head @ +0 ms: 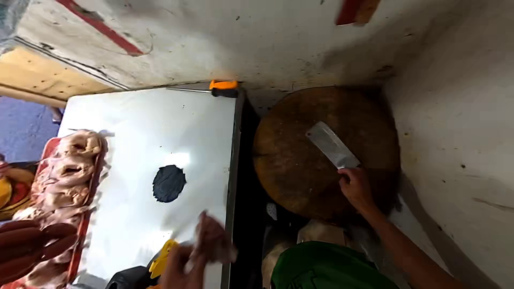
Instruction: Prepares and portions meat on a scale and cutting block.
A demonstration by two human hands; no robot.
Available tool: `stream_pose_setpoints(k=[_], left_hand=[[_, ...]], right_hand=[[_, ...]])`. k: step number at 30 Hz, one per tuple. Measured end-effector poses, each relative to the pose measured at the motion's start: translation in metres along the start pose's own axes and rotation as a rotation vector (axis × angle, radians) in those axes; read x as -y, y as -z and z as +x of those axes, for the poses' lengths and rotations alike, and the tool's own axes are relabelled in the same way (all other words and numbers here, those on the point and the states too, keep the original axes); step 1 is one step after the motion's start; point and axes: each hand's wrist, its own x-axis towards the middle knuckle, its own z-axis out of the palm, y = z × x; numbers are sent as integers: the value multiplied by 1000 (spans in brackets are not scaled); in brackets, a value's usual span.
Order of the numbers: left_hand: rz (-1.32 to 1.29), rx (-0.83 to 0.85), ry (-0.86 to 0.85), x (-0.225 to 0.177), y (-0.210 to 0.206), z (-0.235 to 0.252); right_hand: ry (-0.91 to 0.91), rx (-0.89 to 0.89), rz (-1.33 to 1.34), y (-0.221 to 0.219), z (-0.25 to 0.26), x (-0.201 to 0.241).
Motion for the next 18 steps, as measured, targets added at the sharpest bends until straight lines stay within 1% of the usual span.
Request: stream_pose_setpoints(k=[1, 3, 6, 8, 10, 12, 14, 16, 18], left_hand=[[-28, 32, -25, -10, -38, 24], [-165, 98, -48, -28, -106, 63], [-320, 294, -28, -54, -185, 106], [-367, 434, 20, -71, -227, 124], [-343, 540, 72, -78, -265, 137], [-307, 606, 66, -76, -299, 145], [-323, 657, 20, -68, -322, 145], [-376, 688, -8, -64, -329, 141], [-419, 659, -10, -58, -332, 131]], right_hand=[[-73, 1, -52, 8, -5, -15], [-184, 73, -106, 15, -17, -34], [-130, 73, -121, 9, -20, -50], [-119, 115, -108, 11, -12, -47], [-166, 93, -15, 16, -17, -28], [-195, 7, 158, 20, -36, -10], [-182, -32, 266, 19, -63, 6], [-171, -64, 308, 16, -76, 20], [-130, -140, 303, 11, -77, 35]])
